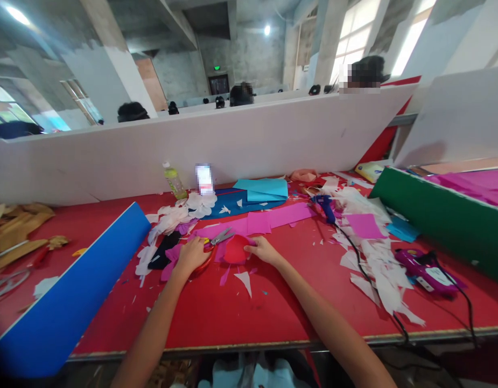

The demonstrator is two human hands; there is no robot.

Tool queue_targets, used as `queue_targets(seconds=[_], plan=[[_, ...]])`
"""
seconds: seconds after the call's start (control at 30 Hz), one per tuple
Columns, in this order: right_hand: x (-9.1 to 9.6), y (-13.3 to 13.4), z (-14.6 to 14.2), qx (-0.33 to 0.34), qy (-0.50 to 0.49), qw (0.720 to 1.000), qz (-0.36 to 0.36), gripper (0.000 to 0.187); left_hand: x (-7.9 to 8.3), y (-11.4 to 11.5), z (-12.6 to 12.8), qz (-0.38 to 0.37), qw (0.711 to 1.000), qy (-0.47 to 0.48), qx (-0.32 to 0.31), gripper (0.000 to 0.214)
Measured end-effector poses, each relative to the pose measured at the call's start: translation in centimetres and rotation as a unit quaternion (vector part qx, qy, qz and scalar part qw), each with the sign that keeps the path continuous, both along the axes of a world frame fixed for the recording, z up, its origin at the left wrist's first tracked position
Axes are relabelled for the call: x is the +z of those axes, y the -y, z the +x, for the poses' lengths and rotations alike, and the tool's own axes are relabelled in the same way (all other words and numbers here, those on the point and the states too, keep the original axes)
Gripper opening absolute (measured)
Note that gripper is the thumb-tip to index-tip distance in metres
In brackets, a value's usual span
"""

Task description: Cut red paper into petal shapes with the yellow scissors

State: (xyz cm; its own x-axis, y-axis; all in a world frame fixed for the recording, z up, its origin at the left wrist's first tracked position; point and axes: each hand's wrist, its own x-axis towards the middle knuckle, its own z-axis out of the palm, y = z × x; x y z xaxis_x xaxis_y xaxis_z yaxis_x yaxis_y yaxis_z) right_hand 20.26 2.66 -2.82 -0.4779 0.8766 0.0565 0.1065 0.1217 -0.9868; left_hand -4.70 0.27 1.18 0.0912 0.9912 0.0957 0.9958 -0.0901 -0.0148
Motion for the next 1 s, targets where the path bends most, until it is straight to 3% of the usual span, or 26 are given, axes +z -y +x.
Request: queue_targets(seconds=[0.2,0.7,1.0], plan=[[0.11,0.30,0.36,-0.035,-0.004,0.999,-0.013,0.026,0.14,0.08,0.06,-0.012,1.000,0.005,0.012,0.044],[-0.04,-0.20,-0.09,-0.028,-0.043,0.996,-0.068,0.028,0.64,-0.12,0.04,-0.046,0.999,-0.026,0.005,0.042],[-0.01,0.49,0.12,-0.026,-0.026,0.998,-0.041,0.029,0.59,-0.17,-0.08,-0.049,0.999,-0.010,0.005,0.038]])
